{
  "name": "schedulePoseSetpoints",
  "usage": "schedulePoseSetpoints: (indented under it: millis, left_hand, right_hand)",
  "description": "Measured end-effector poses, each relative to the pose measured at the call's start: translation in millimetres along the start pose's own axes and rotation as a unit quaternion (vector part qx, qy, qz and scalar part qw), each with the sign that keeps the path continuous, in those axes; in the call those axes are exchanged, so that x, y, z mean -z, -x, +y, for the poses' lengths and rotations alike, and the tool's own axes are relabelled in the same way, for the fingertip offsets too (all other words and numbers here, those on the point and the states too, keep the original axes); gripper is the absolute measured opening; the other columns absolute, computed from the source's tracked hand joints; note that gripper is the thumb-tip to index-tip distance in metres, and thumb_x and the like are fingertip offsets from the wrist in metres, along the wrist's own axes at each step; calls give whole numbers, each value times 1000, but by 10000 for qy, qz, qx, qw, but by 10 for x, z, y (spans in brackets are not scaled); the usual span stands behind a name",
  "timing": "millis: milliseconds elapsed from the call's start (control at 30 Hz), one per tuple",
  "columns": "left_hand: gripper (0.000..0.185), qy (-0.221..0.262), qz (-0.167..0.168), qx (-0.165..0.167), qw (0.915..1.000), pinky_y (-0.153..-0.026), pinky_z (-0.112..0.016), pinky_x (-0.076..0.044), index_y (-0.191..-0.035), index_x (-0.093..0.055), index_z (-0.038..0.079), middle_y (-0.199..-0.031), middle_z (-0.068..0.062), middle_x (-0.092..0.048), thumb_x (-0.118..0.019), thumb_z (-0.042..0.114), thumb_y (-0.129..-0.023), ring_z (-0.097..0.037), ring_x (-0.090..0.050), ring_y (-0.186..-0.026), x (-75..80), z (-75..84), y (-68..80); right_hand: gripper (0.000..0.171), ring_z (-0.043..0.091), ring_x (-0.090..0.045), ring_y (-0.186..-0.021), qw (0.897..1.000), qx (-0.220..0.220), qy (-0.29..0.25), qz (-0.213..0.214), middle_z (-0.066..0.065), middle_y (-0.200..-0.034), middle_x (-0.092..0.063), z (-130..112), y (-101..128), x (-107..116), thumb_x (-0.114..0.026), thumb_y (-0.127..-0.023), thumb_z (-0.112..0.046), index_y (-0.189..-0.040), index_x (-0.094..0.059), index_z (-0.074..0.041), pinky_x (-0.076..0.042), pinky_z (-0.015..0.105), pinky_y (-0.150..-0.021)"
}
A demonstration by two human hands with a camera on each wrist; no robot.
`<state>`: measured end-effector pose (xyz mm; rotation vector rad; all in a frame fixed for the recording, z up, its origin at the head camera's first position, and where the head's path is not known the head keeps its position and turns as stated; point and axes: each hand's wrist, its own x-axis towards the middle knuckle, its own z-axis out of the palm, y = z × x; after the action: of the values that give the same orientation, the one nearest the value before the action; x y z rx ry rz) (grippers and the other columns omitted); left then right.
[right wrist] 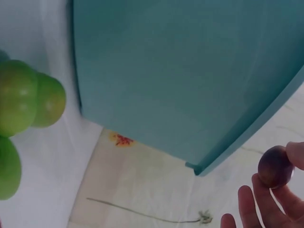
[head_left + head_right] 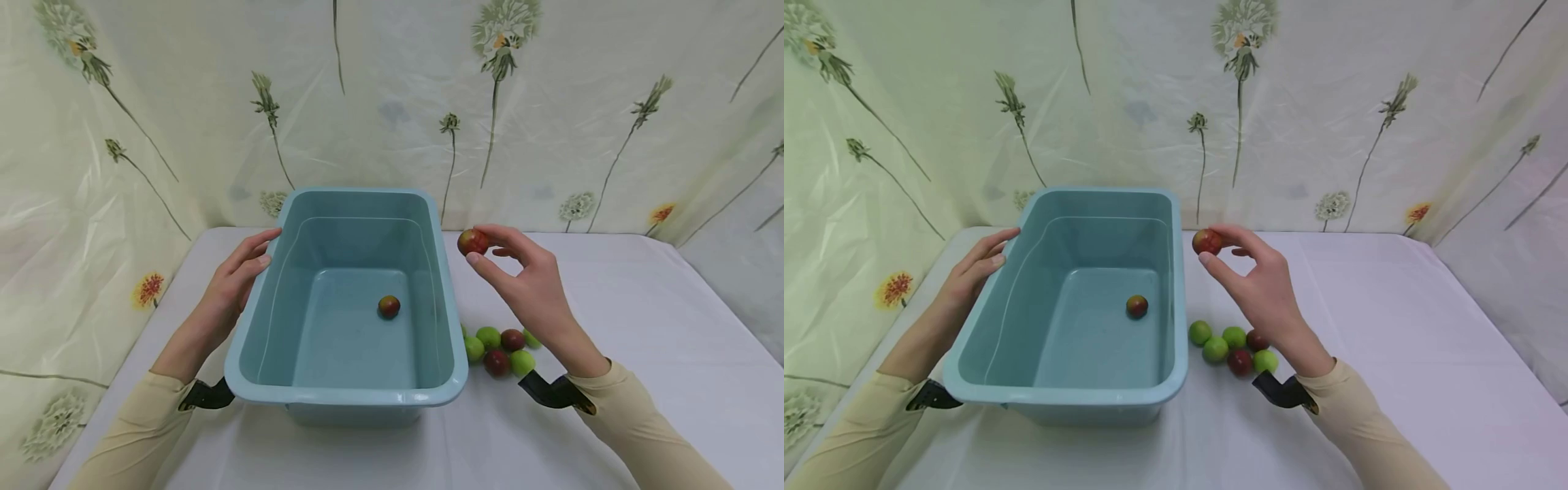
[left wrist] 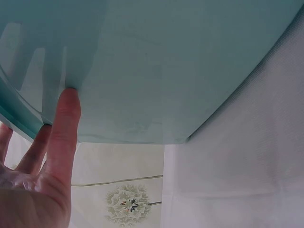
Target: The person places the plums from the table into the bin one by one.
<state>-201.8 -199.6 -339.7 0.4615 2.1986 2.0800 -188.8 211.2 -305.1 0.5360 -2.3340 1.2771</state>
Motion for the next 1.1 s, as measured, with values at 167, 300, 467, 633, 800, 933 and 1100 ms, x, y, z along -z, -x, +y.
schedulePoseSetpoints:
  millis: [167, 300, 467, 633, 800, 933, 1100]
  left_hand:
    - [46, 3, -26, -14, 10000, -82, -31, -53, -150, -40, 26, -147, -9, -37, -43, 33, -105, -25, -54, -115, -3, -4, -3]
    - [45, -1, -8, -30, 10000, -82, -31, -53, -150, -40, 25, -146, -9, -37, -43, 33, -105, -26, -54, -115, 2, -4, -3]
    - [45, -3, 19, -53, 10000, -81, -30, -53, -149, -41, 25, -146, -9, -38, -43, 33, -105, -25, -54, -114, 10, 0, -8]
    - [45, 1, 10, -56, 10000, -80, -30, -53, -149, -41, 25, -146, -8, -37, -43, 33, -105, -25, -54, -115, 14, -2, -10]
    - [45, 27, -13, -86, 10000, -79, -29, -53, -150, -41, 25, -147, -8, -37, -43, 31, -105, -23, -55, -114, 19, -15, -9]
    - [44, 54, -23, -109, 9999, -78, -29, -53, -149, -41, 24, -147, -9, -36, -43, 31, -106, -23, -55, -113, 20, -24, -10]
    - [44, 55, 1, -74, 10000, -77, -29, -54, -149, -41, 24, -146, -9, -37, -43, 31, -105, -23, -56, -112, 14, -25, -12]
  right_hand:
    - [38, 12, -56, -105, 9996, 202, -212, 6, -6, -114, -66, -60, -80, -83, -71, -92, -15, -129, -64, -16, -42, 29, -91]
    - [40, 12, -57, -105, 9986, 374, -358, -56, -5, -116, -66, -106, -132, -145, -72, -90, -10, -129, -64, -14, -42, 29, -91]
    - [43, 13, -56, -106, 9972, 592, -425, -186, -3, -118, -66, -185, -197, -216, -74, -88, -7, -129, -64, -14, -42, 29, -92]
    - [41, 11, -55, -107, 9959, 740, -331, -396, -7, -118, -65, -248, -256, -285, -74, -89, -12, -128, -65, -16, -41, 33, -92]
    - [40, 9, -56, -107, 9931, 904, -295, -680, -9, -113, -65, -305, -308, -359, -75, -89, -17, -127, -65, -20, -41, 38, -94]
    - [38, 9, -57, -106, 9901, 971, -315, -963, -9, -113, -65, -341, -351, -417, -76, -89, -20, -126, -66, -20, -43, 41, -93]
    - [38, 9, -56, -109, 9857, 968, -204, -1365, -8, -114, -66, -381, -391, -480, -75, -89, -25, -125, -66, -18, -43, 42, -98]
